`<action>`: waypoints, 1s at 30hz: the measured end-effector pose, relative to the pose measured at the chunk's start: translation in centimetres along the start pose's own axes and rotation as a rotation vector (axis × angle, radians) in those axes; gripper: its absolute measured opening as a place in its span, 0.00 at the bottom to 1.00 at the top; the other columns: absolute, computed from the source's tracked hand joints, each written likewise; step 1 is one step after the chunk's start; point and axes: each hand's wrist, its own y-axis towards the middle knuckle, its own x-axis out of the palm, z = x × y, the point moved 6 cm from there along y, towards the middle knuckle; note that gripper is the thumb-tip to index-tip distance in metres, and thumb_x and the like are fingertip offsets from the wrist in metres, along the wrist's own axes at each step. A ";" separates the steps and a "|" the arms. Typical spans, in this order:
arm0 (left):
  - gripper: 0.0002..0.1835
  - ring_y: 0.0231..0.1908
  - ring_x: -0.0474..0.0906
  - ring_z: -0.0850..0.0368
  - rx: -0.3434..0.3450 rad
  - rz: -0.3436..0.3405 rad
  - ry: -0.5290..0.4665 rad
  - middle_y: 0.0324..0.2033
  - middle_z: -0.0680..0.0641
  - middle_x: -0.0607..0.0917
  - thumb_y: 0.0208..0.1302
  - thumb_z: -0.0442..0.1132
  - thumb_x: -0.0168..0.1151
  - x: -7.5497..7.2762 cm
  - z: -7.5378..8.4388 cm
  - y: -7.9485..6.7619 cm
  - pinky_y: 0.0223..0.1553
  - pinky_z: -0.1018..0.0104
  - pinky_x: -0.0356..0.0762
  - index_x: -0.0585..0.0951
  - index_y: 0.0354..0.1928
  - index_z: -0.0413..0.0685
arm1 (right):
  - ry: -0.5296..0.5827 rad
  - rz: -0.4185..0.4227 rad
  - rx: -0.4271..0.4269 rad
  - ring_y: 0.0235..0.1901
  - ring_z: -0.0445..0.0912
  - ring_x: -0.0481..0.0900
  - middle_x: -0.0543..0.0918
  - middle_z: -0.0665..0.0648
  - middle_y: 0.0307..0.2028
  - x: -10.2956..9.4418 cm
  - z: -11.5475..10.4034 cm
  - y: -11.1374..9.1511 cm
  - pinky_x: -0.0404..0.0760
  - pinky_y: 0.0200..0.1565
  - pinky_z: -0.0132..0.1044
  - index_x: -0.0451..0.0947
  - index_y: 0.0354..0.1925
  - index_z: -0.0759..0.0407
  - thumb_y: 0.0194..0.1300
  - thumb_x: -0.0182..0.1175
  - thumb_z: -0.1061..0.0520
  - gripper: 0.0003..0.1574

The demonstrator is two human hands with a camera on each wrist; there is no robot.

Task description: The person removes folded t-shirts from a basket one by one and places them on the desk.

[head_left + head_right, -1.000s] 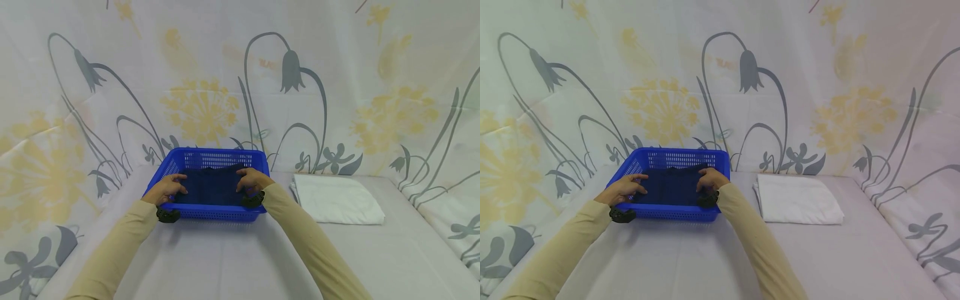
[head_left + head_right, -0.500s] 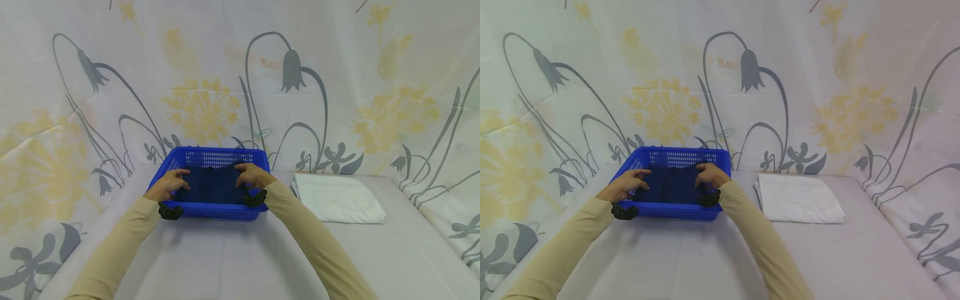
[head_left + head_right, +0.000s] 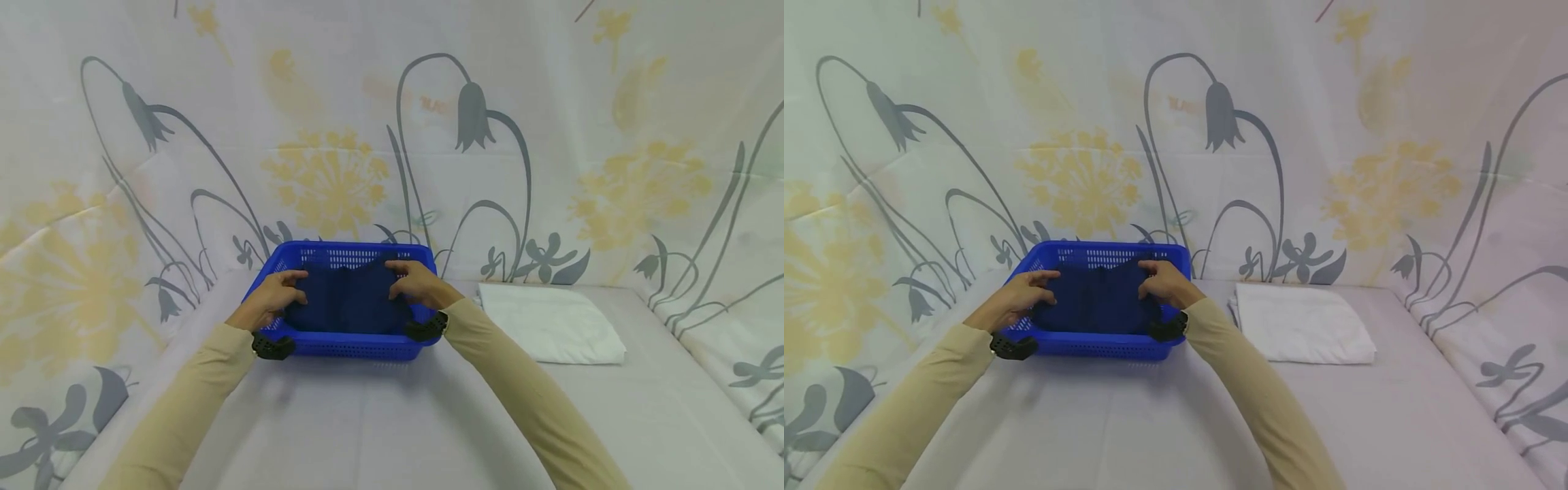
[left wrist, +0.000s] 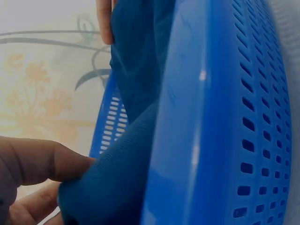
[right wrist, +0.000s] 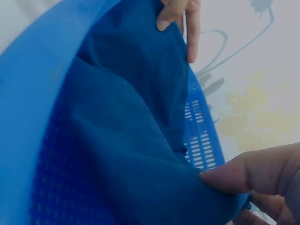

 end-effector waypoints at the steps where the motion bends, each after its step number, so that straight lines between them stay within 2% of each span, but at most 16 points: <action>1: 0.36 0.69 0.50 0.37 0.008 0.003 -0.002 0.72 0.33 0.53 0.59 0.25 0.57 -0.1 0.1 0.0 0.56 0.44 0.65 0.62 0.72 0.40 | 0.004 0.005 -0.009 0.68 0.58 0.57 0.55 0.62 0.72 -0.1 -0.1 -0.1 0.68 0.59 0.54 0.57 0.74 0.58 0.55 0.59 0.74 0.49; 4: 0.37 0.69 0.51 0.38 0.027 0.004 -0.013 0.72 0.34 0.53 0.60 0.27 0.57 -0.2 0.4 -0.3 0.56 0.43 0.64 0.61 0.72 0.41 | 0.011 0.010 -0.025 0.68 0.58 0.58 0.55 0.62 0.72 -0.4 -0.4 -0.5 0.68 0.59 0.54 0.58 0.73 0.57 0.56 0.59 0.73 0.49; 10: 0.38 0.70 0.48 0.39 0.072 -0.013 -0.078 0.73 0.36 0.51 0.59 0.27 0.57 -0.2 1.0 -0.9 0.62 0.36 0.53 0.59 0.73 0.41 | 0.014 0.040 -0.044 0.67 0.54 0.59 0.54 0.59 0.73 -1.2 -1.2 -1.5 0.68 0.59 0.52 0.60 0.73 0.52 0.57 0.61 0.70 0.48; 11: 0.38 0.71 0.48 0.39 0.080 -0.015 -0.089 0.73 0.37 0.50 0.59 0.27 0.57 -0.2 1.1 -1.0 0.62 0.35 0.52 0.59 0.73 0.41 | 0.022 0.045 -0.050 0.62 0.53 0.66 0.54 0.58 0.73 -1.4 -1.3 -1.6 0.70 0.57 0.49 0.60 0.73 0.52 0.57 0.61 0.70 0.48; 13: 0.39 0.71 0.46 0.40 0.101 -0.017 -0.117 0.73 0.36 0.50 0.59 0.27 0.56 -0.2 1.4 -1.1 0.62 0.35 0.51 0.58 0.74 0.41 | 0.026 0.051 -0.072 0.43 0.48 0.74 0.55 0.56 0.72 -1.7 -1.6 -1.9 0.74 0.48 0.41 0.60 0.73 0.51 0.57 0.61 0.70 0.48; 14: 0.39 0.71 0.46 0.41 0.110 -0.016 -0.127 0.73 0.36 0.50 0.59 0.27 0.56 -0.2 1.6 -1.2 0.62 0.35 0.51 0.58 0.74 0.40 | 0.034 0.052 -0.085 0.34 0.45 0.72 0.56 0.56 0.72 -1.8 -1.7 -2.1 0.73 0.41 0.38 0.59 0.73 0.51 0.57 0.60 0.70 0.48; 16: 0.38 0.72 0.43 0.42 0.128 -0.015 -0.143 0.73 0.36 0.49 0.60 0.27 0.55 -0.3 1.8 -1.4 0.63 0.34 0.49 0.57 0.74 0.40 | 0.046 0.058 -0.110 0.21 0.43 0.60 0.57 0.55 0.71 -2.2 -2.0 -2.5 0.67 0.31 0.35 0.59 0.73 0.51 0.57 0.59 0.70 0.48; 17: 0.38 0.72 0.43 0.42 0.136 -0.012 -0.150 0.73 0.36 0.49 0.60 0.27 0.55 -0.3 1.9 -1.5 0.63 0.34 0.48 0.57 0.74 0.40 | 0.056 0.059 -0.122 0.19 0.43 0.54 0.56 0.55 0.71 -2.4 -2.1 -2.6 0.64 0.29 0.34 0.58 0.74 0.51 0.57 0.58 0.70 0.48; 19: 0.38 0.72 0.42 0.43 0.147 -0.005 -0.164 0.74 0.37 0.48 0.61 0.27 0.55 -0.2 2.2 -1.7 0.63 0.34 0.48 0.57 0.74 0.41 | 0.058 0.073 -0.138 0.17 0.41 0.53 0.55 0.55 0.72 -2.8 -2.2 -3.1 0.61 0.26 0.33 0.59 0.74 0.50 0.58 0.58 0.69 0.47; 20: 0.37 0.72 0.41 0.44 0.149 -0.003 -0.170 0.74 0.38 0.48 0.62 0.27 0.55 -0.1 2.2 -1.8 0.63 0.35 0.48 0.57 0.74 0.42 | 0.064 0.084 -0.139 0.18 0.42 0.53 0.54 0.55 0.72 -3.0 -2.2 -3.2 0.61 0.27 0.33 0.59 0.73 0.50 0.58 0.58 0.69 0.47; 22: 0.37 0.72 0.42 0.44 0.153 0.000 -0.180 0.74 0.39 0.48 0.63 0.27 0.54 0.0 2.3 -2.1 0.63 0.37 0.50 0.57 0.74 0.43 | 0.070 0.099 -0.142 0.25 0.42 0.62 0.51 0.55 0.73 -3.3 -2.1 -3.7 0.64 0.31 0.34 0.59 0.73 0.49 0.58 0.58 0.69 0.47; 24: 0.37 0.72 0.44 0.45 0.155 0.006 -0.196 0.74 0.40 0.49 0.63 0.27 0.54 0.3 2.3 -2.4 0.63 0.40 0.53 0.58 0.74 0.44 | 0.088 0.114 -0.144 0.38 0.45 0.71 0.49 0.55 0.74 -3.6 -2.0 -4.2 0.69 0.39 0.37 0.60 0.73 0.49 0.57 0.58 0.69 0.47; 25: 0.36 0.72 0.46 0.45 0.157 0.010 -0.202 0.74 0.41 0.49 0.63 0.28 0.54 0.4 2.4 -2.5 0.62 0.42 0.54 0.58 0.74 0.45 | 0.102 0.118 -0.146 0.48 0.47 0.72 0.50 0.55 0.74 -3.7 -2.0 -4.4 0.71 0.45 0.39 0.60 0.73 0.48 0.57 0.58 0.69 0.47; 27: 0.36 0.70 0.51 0.45 0.166 0.027 -0.202 0.74 0.42 0.51 0.63 0.29 0.55 0.6 2.6 -2.8 0.57 0.48 0.60 0.59 0.74 0.47 | 0.127 0.118 -0.162 0.64 0.52 0.62 0.49 0.56 0.74 -4.0 -2.0 -5.0 0.68 0.56 0.47 0.60 0.73 0.49 0.56 0.58 0.70 0.48; 28: 0.37 0.69 0.53 0.44 0.172 0.038 -0.208 0.73 0.42 0.53 0.62 0.29 0.55 0.7 2.7 -3.0 0.55 0.50 0.60 0.60 0.74 0.48 | 0.135 0.118 -0.169 0.67 0.53 0.58 0.50 0.57 0.74 -4.1 -1.9 -5.2 0.65 0.60 0.51 0.60 0.73 0.50 0.56 0.58 0.70 0.48; 30: 0.36 0.64 0.58 0.46 0.180 0.059 -0.222 0.73 0.42 0.54 0.62 0.30 0.55 1.0 2.9 -3.4 0.50 0.55 0.61 0.61 0.74 0.49 | 0.149 0.121 -0.192 0.68 0.55 0.57 0.52 0.57 0.73 -4.5 -1.9 -5.6 0.63 0.61 0.54 0.60 0.73 0.51 0.56 0.58 0.71 0.48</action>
